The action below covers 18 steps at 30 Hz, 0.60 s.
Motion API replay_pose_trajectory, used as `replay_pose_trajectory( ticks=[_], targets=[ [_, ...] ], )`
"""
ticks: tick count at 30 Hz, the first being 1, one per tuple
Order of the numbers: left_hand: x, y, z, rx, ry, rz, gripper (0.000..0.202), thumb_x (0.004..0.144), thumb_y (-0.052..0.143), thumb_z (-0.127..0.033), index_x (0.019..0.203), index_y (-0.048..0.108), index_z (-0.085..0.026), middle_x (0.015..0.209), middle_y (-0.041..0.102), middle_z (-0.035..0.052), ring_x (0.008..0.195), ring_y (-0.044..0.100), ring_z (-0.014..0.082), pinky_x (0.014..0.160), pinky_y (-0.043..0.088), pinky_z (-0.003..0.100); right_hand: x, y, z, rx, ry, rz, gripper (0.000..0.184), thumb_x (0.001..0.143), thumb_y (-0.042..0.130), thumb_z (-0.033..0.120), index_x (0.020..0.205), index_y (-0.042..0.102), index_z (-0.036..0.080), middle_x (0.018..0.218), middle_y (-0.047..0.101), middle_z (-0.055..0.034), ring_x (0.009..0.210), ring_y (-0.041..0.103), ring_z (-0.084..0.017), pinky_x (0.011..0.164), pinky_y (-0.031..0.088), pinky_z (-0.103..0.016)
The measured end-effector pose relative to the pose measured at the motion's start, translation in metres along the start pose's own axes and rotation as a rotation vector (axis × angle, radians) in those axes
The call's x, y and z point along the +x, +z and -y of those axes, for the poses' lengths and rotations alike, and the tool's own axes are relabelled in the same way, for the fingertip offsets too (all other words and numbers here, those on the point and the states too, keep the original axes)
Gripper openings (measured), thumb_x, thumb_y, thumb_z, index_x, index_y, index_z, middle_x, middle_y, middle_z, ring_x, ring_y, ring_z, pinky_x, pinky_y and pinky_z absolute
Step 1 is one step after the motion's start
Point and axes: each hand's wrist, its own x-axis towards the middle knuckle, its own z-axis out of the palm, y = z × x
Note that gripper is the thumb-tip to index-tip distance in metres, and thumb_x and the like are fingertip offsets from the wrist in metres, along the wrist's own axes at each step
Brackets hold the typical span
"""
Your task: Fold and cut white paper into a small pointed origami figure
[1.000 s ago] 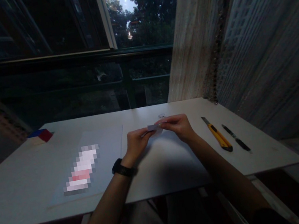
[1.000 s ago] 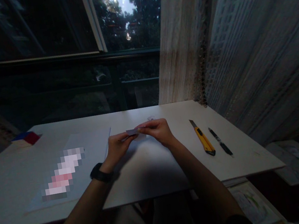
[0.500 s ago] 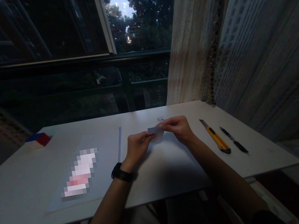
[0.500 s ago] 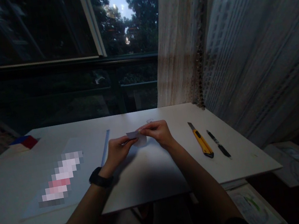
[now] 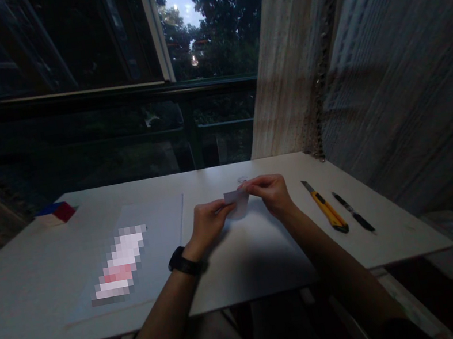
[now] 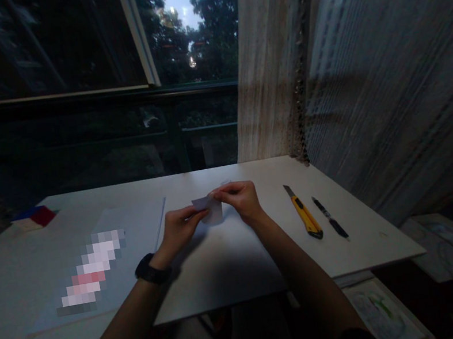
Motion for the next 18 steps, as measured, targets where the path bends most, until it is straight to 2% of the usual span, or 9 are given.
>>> replay_pose_trajectory(
  ticks=[4, 8, 14, 18],
  targets=[
    [0.001, 0.000, -0.001, -0.013, -0.050, 0.015, 0.016, 0.073, 0.063, -0.033, 0.078, 0.072, -0.020, 0.072, 0.070, -0.0005, 0.064, 0.062, 0.0150, 0.060, 0.045, 0.024, 0.001, -0.002, -0.002, -0.015, 0.034, -0.008, 0.017, 0.060, 0.073, 0.035, 0.067, 0.072, 0.020, 0.072, 0.071, -0.0040, 0.072, 0.064, -0.020, 0.073, 0.049, -0.034],
    [0.002, -0.001, -0.004, -0.135, -0.216, 0.077, 0.022, 0.068, 0.066, -0.037, 0.074, 0.070, -0.016, 0.067, 0.068, 0.0003, 0.059, 0.059, 0.0141, 0.052, 0.042, 0.022, 0.004, -0.003, -0.005, -0.050, 0.150, 0.024, 0.023, 0.059, 0.072, 0.039, 0.067, 0.071, 0.017, 0.067, 0.069, -0.0027, 0.063, 0.061, -0.016, 0.064, 0.048, -0.030],
    [0.001, 0.000, -0.008, -0.435, -0.433, 0.235, 0.033, 0.058, 0.072, -0.040, 0.074, 0.068, -0.012, 0.067, 0.067, 0.0042, 0.060, 0.060, 0.0161, 0.052, 0.045, 0.025, 0.005, -0.002, -0.013, 0.046, 0.410, -0.014, 0.032, 0.050, 0.076, 0.043, 0.060, 0.068, 0.014, 0.057, 0.064, -0.0016, 0.053, 0.057, -0.014, 0.058, 0.048, -0.029],
    [-0.001, 0.003, -0.004, -0.567, -0.524, 0.279, 0.037, 0.053, 0.076, -0.040, 0.076, 0.067, -0.012, 0.069, 0.067, 0.0056, 0.063, 0.061, 0.0177, 0.056, 0.047, 0.028, 0.004, 0.000, -0.022, 0.058, 0.469, -0.028, 0.035, 0.046, 0.077, 0.044, 0.058, 0.067, 0.013, 0.055, 0.062, -0.0016, 0.052, 0.056, -0.013, 0.055, 0.046, -0.027]
  ],
)
